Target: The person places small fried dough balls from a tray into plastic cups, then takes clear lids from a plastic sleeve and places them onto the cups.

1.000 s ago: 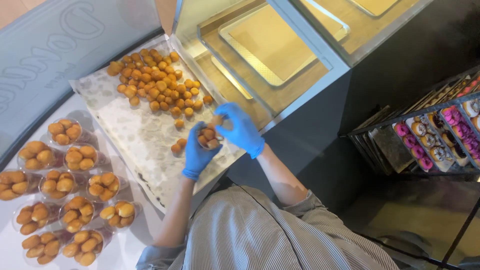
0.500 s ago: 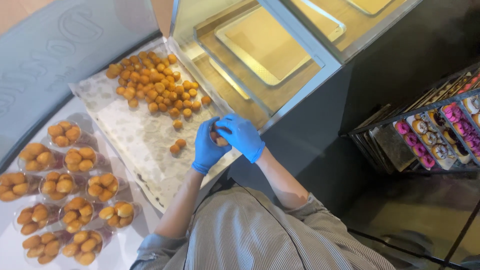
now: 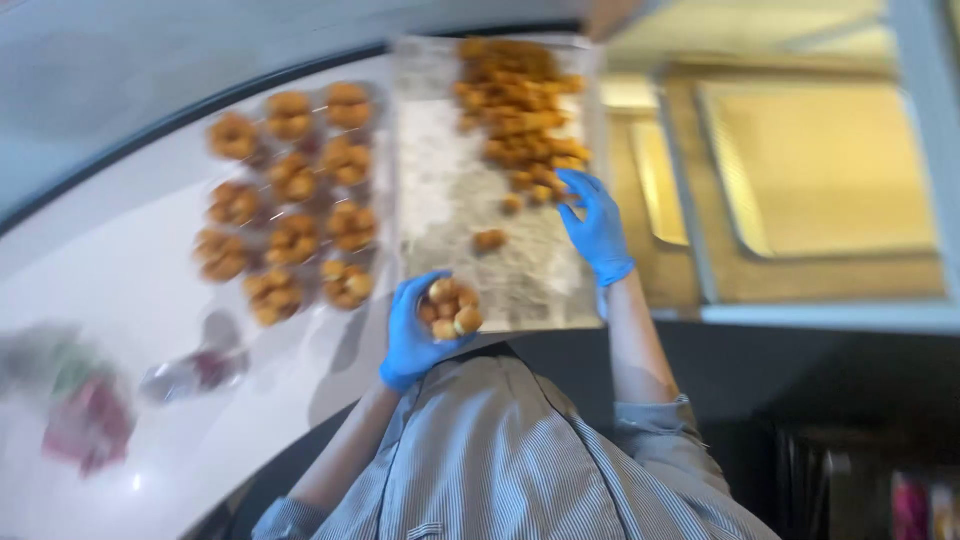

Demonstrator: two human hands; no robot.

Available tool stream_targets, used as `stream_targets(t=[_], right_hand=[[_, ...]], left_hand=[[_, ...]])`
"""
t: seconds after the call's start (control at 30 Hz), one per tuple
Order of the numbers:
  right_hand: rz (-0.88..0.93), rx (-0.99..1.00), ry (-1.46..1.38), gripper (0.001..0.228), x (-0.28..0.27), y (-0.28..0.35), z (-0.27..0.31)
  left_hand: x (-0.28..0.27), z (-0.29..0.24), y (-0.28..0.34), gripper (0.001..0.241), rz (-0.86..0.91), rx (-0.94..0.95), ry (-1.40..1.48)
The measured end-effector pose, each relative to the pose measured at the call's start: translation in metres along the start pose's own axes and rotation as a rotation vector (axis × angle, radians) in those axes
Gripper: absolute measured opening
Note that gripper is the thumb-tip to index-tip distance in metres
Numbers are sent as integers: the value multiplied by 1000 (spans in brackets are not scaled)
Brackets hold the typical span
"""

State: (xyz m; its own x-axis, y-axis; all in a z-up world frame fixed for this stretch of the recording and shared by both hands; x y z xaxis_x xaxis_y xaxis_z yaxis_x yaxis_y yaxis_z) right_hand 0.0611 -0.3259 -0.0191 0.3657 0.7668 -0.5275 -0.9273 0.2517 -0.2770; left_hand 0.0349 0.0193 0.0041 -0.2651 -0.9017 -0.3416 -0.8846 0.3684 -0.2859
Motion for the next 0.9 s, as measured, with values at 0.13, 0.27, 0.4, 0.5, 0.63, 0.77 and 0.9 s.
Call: stream_targets(t=[0.13,0.27,0.4,0.5,0.63,0.77,0.9], right_hand=[[139,-145,208,64,55,-12,-52],[271,-93,374,91,96,-15,-25],[414,-86,441,75,129,-4,-13],[416,-154,403,53,150,5,-44],[390,-165,386,43,146,1,-26],[345,-77,496,43,135,-3,-22],[333,-46,494,40,131,-1,-49]], left_hand=[[-42,63,78,76,-191,-138,-38],[-82,103,139,76,-552,-313,-209],[-118,139,162,83,-814,-379,-327],[-142,171,169,84,-913,-397,-308],[-176,196,157,90,-955,-473,-407],[-196,214,130,91,-959,-479,-329],[-204,233,107,88,-903,-374,-264]])
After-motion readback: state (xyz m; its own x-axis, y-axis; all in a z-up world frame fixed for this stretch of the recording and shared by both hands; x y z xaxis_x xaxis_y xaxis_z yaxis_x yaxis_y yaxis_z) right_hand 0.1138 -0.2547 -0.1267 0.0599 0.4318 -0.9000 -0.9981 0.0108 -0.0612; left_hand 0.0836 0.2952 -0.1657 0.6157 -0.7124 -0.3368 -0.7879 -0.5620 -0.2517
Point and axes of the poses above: each hand's wrist, its own y-axis away from the middle knuckle, its own x-axis out of the palm, z = x × y, the point moved 5 cm from there along -y, towards the middle knuckle, and after that the axes turned 5 degrees about -y, right-handed, at the moved point
